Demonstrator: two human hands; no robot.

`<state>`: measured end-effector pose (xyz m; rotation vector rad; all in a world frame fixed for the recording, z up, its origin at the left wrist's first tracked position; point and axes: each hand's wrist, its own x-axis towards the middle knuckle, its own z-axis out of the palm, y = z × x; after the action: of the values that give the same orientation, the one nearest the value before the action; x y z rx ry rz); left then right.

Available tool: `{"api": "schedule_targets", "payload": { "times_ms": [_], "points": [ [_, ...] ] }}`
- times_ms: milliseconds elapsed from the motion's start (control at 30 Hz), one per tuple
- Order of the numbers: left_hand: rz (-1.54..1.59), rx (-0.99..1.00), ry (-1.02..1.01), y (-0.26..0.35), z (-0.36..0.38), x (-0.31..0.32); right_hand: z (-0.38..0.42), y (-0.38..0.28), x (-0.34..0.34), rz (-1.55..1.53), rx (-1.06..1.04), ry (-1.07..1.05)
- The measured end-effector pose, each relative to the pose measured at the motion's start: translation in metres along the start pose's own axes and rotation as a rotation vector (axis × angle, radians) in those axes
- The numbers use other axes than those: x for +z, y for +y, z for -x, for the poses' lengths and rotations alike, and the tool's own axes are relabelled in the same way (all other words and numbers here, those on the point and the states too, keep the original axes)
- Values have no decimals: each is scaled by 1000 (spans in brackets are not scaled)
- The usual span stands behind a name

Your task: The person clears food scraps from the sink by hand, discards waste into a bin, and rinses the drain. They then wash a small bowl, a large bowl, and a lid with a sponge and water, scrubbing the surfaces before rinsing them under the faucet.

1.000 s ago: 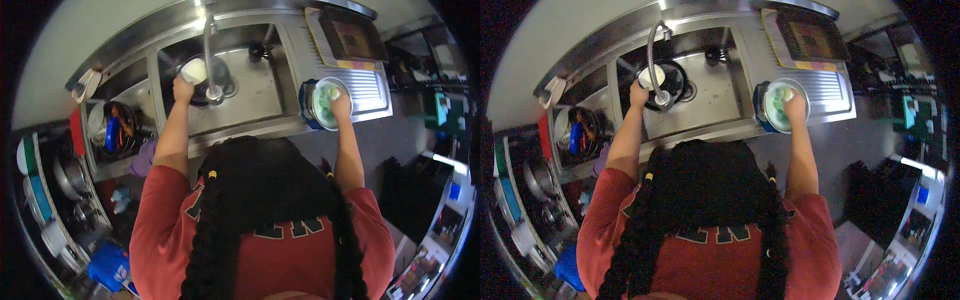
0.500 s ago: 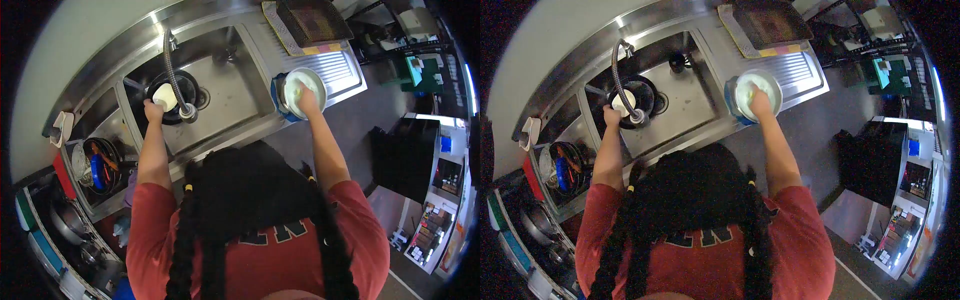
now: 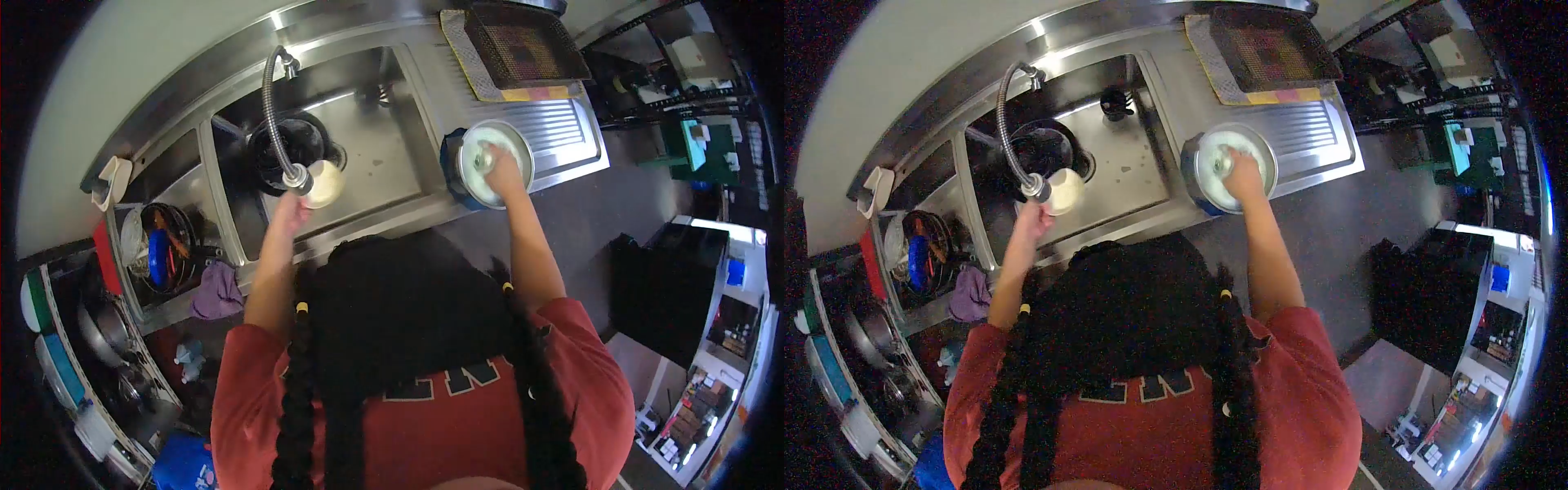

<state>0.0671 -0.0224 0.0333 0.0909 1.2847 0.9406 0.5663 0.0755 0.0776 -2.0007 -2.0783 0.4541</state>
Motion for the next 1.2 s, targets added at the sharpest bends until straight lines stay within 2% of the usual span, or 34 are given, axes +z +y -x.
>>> {"api": "schedule_targets", "payload": {
  "times_ms": [67,100,133,200,233,300,367,400,467,533,567,600,667,700,733,767,800,833,867,933,967,1000,1067,1133,1200],
  "points": [
    [-84,-12,-52,-39,-31,12,15,-19,-9,-57,-17,-1],
    [-121,-8,-41,-42,-26,36,20,-33,-21,-66,63,25],
    [-155,-3,-29,-44,-18,63,20,-50,-37,-67,45,23],
    [70,60,-269,-47,-5,97,21,-82,-60,-243,217,129],
    [75,67,-260,-43,5,114,21,-92,-60,-361,88,210],
    [48,-11,-175,-24,17,142,10,-117,-42,-350,-76,185],
    [106,26,-185,-16,-2,142,9,-176,-39,-375,-404,262],
    [163,39,-193,-18,-8,144,10,-199,-27,-323,-455,301],
    [48,131,-142,10,44,166,10,-236,-6,-259,-480,348],
    [51,126,-279,20,43,152,11,-274,6,-260,-388,33],
    [25,162,-203,24,41,145,10,-285,11,-266,-345,-127],
    [0,199,-123,28,37,134,10,-287,23,-273,-340,-126],
    [45,268,-151,39,28,114,10,-286,56,-359,-814,-78],
    [46,280,-47,46,32,109,5,-286,60,-322,-886,-167],
    [46,291,56,51,36,105,1,-284,63,-325,-884,-168],
    [34,336,-67,52,37,98,-2,-284,57,-257,-823,-177],
    [34,332,-65,50,36,98,-4,-286,52,-188,-762,-189],
    [-13,337,-49,47,34,102,-8,-291,62,-203,-707,-18],
    [-60,346,-30,46,33,107,-3,-298,54,-207,-715,-19],
    [-55,330,102,47,28,101,13,-323,28,-433,-756,-115],
    [20,351,40,49,24,90,7,-319,65,-316,-784,-140],
    [89,370,-27,50,20,80,6,-318,69,-323,-789,-140],
    [20,382,-29,46,16,71,7,-301,69,-75,-781,-251],
    [-46,394,-46,44,18,77,2,-308,49,-2,-733,-284],
    [-134,222,49,42,28,89,15,-326,21,-64,-611,-265]
  ]
}}
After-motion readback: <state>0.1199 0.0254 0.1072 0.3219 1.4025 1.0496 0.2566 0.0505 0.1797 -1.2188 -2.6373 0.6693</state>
